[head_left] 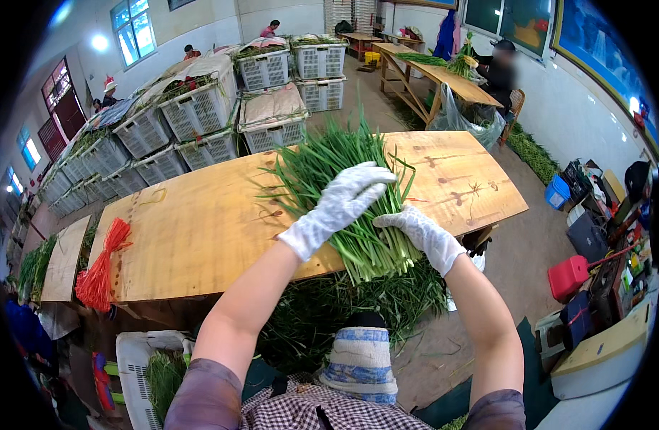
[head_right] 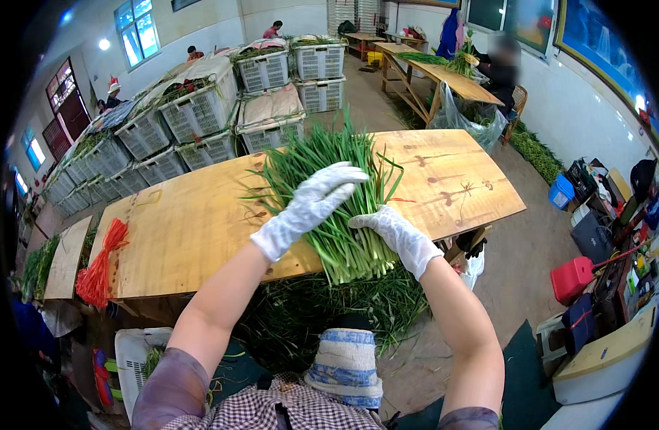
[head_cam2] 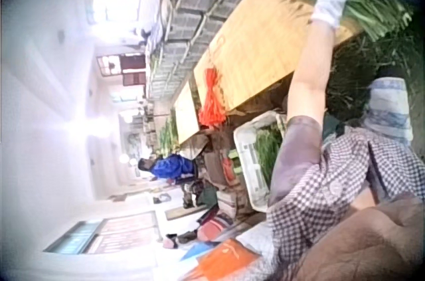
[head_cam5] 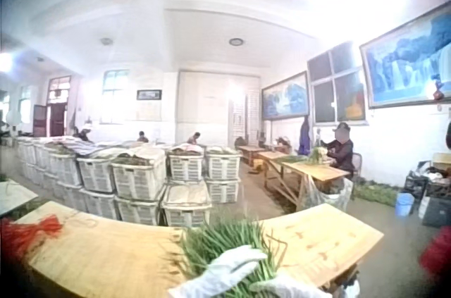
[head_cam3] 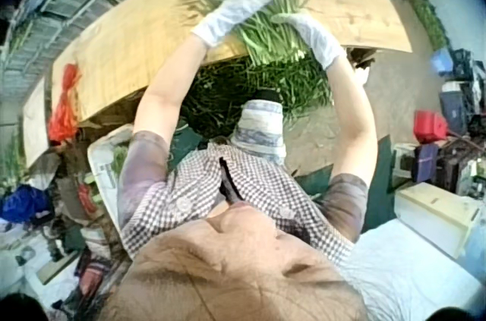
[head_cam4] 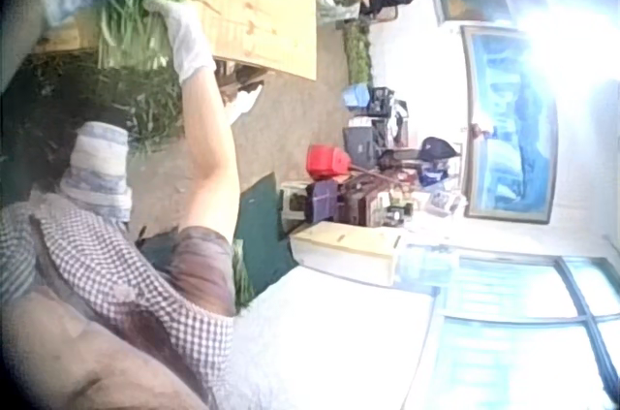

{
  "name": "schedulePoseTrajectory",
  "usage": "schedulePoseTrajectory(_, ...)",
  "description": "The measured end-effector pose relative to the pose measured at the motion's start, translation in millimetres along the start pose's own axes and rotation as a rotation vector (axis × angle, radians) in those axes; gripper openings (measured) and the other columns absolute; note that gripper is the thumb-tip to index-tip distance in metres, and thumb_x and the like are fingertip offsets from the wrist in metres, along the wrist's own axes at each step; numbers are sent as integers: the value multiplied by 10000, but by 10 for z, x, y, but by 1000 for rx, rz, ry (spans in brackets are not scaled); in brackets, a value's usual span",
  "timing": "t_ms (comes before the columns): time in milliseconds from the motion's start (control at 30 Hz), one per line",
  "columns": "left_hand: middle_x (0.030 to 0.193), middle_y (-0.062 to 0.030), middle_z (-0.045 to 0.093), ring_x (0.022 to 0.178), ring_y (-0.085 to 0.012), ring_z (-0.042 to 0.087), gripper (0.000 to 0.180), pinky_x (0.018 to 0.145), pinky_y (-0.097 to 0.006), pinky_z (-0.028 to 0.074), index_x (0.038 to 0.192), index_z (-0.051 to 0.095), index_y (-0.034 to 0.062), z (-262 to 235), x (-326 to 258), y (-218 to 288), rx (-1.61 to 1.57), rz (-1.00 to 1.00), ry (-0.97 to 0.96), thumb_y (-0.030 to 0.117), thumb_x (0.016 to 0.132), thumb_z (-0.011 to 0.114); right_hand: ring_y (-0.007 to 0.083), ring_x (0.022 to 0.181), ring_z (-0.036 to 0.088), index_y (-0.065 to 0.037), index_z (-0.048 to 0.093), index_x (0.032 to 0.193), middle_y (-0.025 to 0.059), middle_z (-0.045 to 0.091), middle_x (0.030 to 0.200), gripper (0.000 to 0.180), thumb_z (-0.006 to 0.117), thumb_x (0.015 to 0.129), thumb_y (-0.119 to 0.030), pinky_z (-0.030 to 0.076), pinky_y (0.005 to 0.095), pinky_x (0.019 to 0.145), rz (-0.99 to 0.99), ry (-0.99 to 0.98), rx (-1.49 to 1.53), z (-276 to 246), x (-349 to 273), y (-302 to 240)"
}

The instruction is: The person gathers green stalks into bunches, aligns them, and secures each bundle with a red tie in a large processing facility.

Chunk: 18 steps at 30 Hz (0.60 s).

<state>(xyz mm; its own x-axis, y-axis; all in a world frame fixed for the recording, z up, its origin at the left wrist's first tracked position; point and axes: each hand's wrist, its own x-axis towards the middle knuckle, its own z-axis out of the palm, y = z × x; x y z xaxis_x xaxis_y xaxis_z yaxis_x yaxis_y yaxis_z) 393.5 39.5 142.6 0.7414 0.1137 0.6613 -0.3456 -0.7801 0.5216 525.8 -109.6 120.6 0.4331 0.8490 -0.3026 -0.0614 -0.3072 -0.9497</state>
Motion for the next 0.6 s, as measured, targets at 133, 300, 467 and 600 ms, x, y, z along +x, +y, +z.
schedulePoseTrajectory(133,1314,55,587,1412,-237,309,432,1115,-636,5,1226,635,260,465,272,-418,154,-257,-485,519,985,386,196,773,686,0,599,1195,116,697,980,466,695,862,-312,567,336,682,-192,-47,-508,-292,-69,-223)
schedulePoseTrajectory(300,1325,49,573,1400,-228,324,385,1108,-662,-22,1194,657,280,610,324,-493,322,-168,-680,502,973,433,213,859,687,14,677,1117,149,719,971,354,629,910,-269,530,332,805,-47,197,-414,-510,-479,53)
schedulePoseTrajectory(467,1376,38,525,1416,-265,280,339,1066,-738,4,1119,693,281,538,326,-367,438,-265,-797,473,959,465,169,946,668,-71,687,1141,121,718,1025,306,667,891,-247,508,323,854,-106,14,-325,-596,-291,390)
schedulePoseTrajectory(600,1334,36,557,1410,-275,289,303,1055,-753,-12,1029,720,294,663,308,-378,442,-249,-716,463,944,483,268,952,670,-80,707,1044,118,706,1019,291,613,897,-313,514,379,845,-337,581,-993,-1154,260,444)
